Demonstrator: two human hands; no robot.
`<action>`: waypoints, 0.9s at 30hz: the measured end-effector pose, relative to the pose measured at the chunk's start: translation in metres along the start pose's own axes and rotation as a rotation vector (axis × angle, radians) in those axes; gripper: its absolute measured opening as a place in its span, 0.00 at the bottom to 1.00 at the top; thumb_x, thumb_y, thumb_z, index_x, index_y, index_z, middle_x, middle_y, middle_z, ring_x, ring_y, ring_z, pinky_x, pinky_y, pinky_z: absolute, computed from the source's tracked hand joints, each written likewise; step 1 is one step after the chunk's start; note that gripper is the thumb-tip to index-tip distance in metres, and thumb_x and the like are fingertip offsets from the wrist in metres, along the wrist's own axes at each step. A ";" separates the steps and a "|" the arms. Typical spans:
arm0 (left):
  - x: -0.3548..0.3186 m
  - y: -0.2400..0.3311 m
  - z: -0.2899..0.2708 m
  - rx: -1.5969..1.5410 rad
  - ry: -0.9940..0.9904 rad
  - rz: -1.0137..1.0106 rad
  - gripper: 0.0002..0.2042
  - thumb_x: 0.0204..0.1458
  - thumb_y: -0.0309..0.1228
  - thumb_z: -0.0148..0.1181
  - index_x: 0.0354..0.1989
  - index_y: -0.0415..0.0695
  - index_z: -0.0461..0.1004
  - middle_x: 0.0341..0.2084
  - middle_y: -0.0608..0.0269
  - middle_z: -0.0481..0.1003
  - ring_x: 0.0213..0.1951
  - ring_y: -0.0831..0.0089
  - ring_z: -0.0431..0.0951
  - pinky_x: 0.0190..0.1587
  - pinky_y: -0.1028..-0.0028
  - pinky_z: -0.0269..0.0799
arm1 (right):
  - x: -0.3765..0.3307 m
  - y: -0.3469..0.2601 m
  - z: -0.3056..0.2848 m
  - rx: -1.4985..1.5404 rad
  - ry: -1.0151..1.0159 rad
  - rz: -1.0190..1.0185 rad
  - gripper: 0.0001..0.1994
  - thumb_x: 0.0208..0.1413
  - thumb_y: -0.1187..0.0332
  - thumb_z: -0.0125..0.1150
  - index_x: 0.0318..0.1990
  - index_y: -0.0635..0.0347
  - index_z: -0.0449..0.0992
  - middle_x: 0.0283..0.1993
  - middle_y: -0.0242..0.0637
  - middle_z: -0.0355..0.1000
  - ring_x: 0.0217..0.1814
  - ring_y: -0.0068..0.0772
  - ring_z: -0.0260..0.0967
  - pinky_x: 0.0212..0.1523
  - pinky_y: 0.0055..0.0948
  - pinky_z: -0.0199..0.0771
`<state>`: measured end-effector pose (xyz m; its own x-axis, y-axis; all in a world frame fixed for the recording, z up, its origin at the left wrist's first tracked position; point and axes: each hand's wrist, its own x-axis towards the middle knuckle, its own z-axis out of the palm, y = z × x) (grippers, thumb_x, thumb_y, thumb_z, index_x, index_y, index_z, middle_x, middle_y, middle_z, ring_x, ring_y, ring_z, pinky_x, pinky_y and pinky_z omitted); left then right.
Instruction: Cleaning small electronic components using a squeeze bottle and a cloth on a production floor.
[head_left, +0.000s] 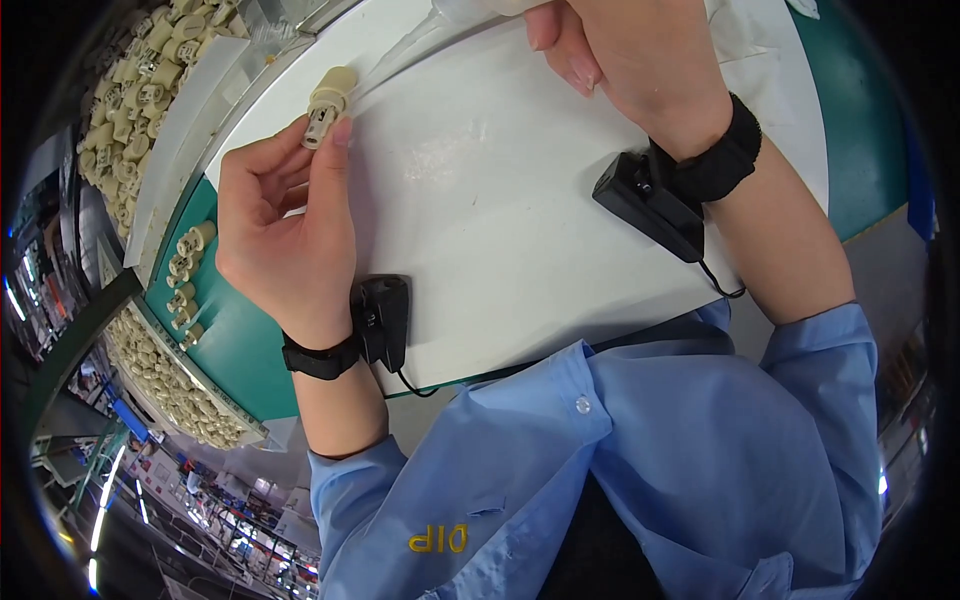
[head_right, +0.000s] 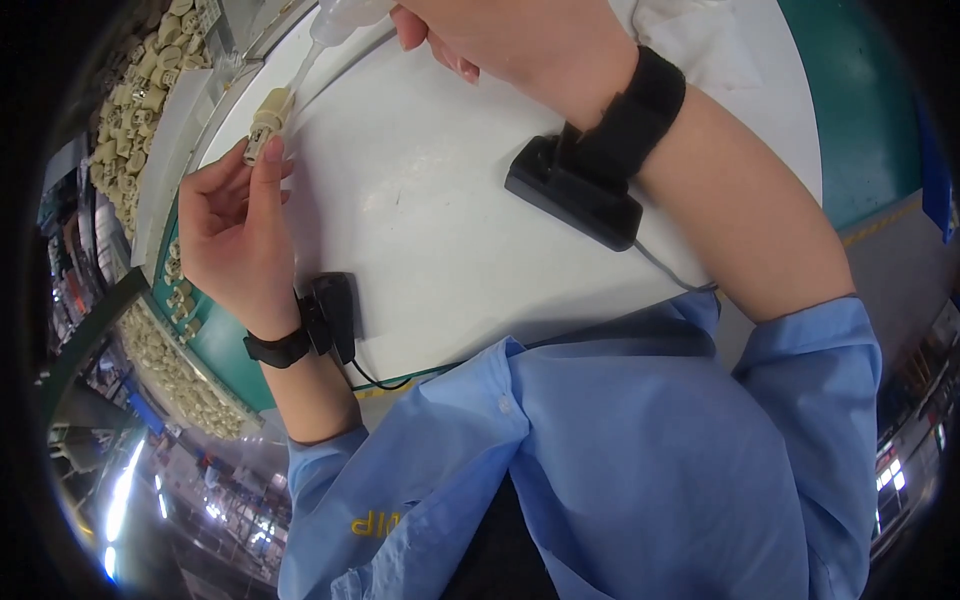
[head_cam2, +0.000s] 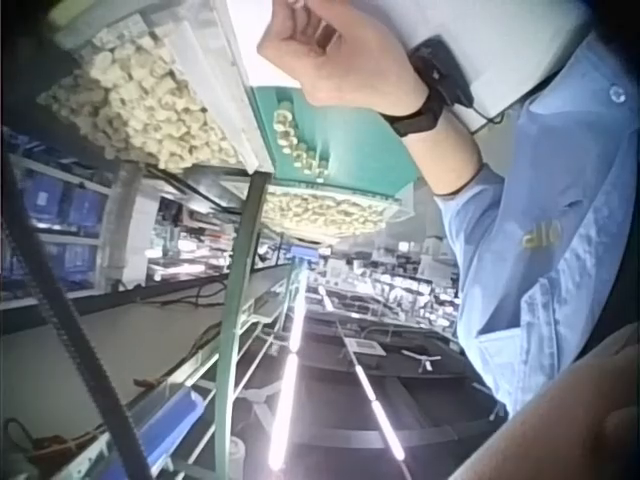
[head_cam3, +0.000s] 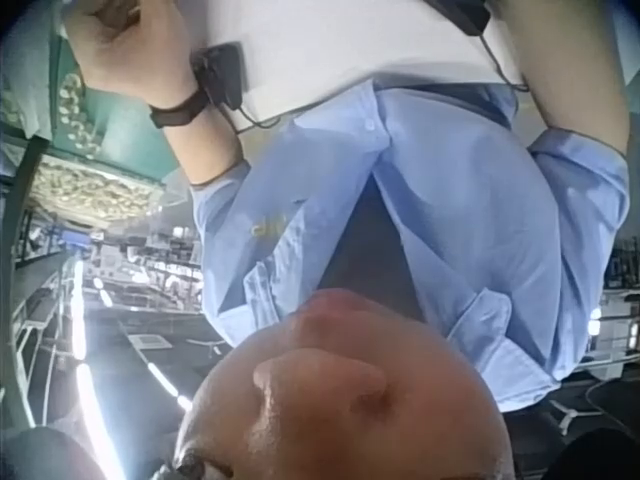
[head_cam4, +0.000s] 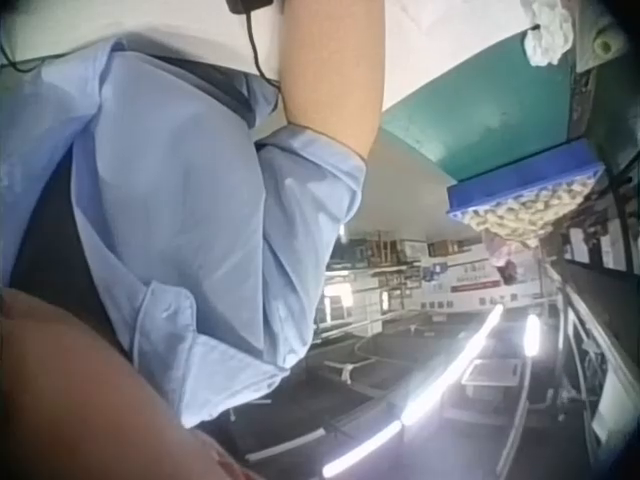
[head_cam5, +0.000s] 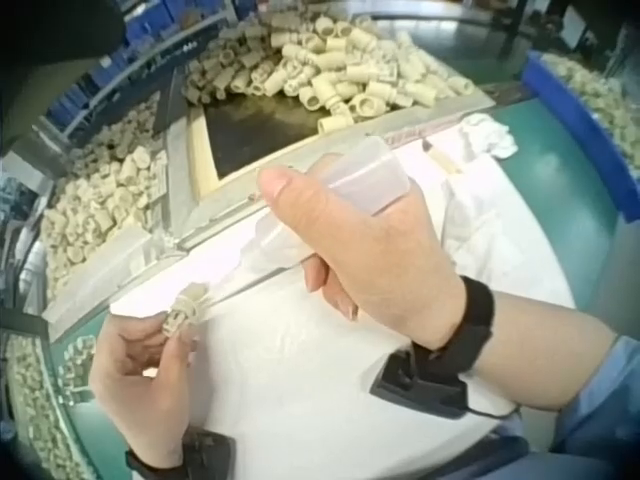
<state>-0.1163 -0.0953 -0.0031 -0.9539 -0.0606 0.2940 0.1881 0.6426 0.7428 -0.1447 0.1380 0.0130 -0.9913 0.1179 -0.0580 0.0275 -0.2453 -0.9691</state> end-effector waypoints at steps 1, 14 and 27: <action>0.000 0.000 -0.001 0.011 0.005 -0.002 0.10 0.52 0.25 0.75 0.39 0.37 0.80 0.28 0.64 0.83 0.30 0.81 0.83 0.33 0.82 0.78 | 0.000 0.001 -0.001 0.037 0.008 -0.002 0.17 0.63 0.57 0.66 0.28 0.59 0.76 0.16 0.31 0.69 0.08 0.18 0.57 0.08 0.21 0.54; 0.007 0.013 -0.023 0.247 -0.209 0.376 0.14 0.45 0.21 0.77 0.43 0.41 0.86 0.19 0.67 0.77 0.18 0.84 0.74 0.24 0.83 0.68 | 0.007 0.006 -0.014 0.331 0.054 0.108 0.21 0.67 0.51 0.59 0.25 0.56 0.76 0.13 0.31 0.70 0.07 0.20 0.56 0.09 0.24 0.55; 0.027 0.014 -0.029 -0.353 -0.703 -0.530 0.24 0.72 0.46 0.45 0.60 0.38 0.73 0.30 0.52 0.82 0.23 0.74 0.81 0.23 0.82 0.72 | 0.011 0.001 -0.018 0.472 0.096 0.265 0.27 0.64 0.46 0.61 0.17 0.55 0.73 0.10 0.33 0.63 0.08 0.27 0.56 0.12 0.28 0.56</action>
<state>-0.1330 -0.1101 0.0328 -0.8359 0.2698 -0.4780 -0.3599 0.3880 0.8485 -0.1531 0.1566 0.0067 -0.9416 0.0757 -0.3282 0.1916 -0.6810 -0.7068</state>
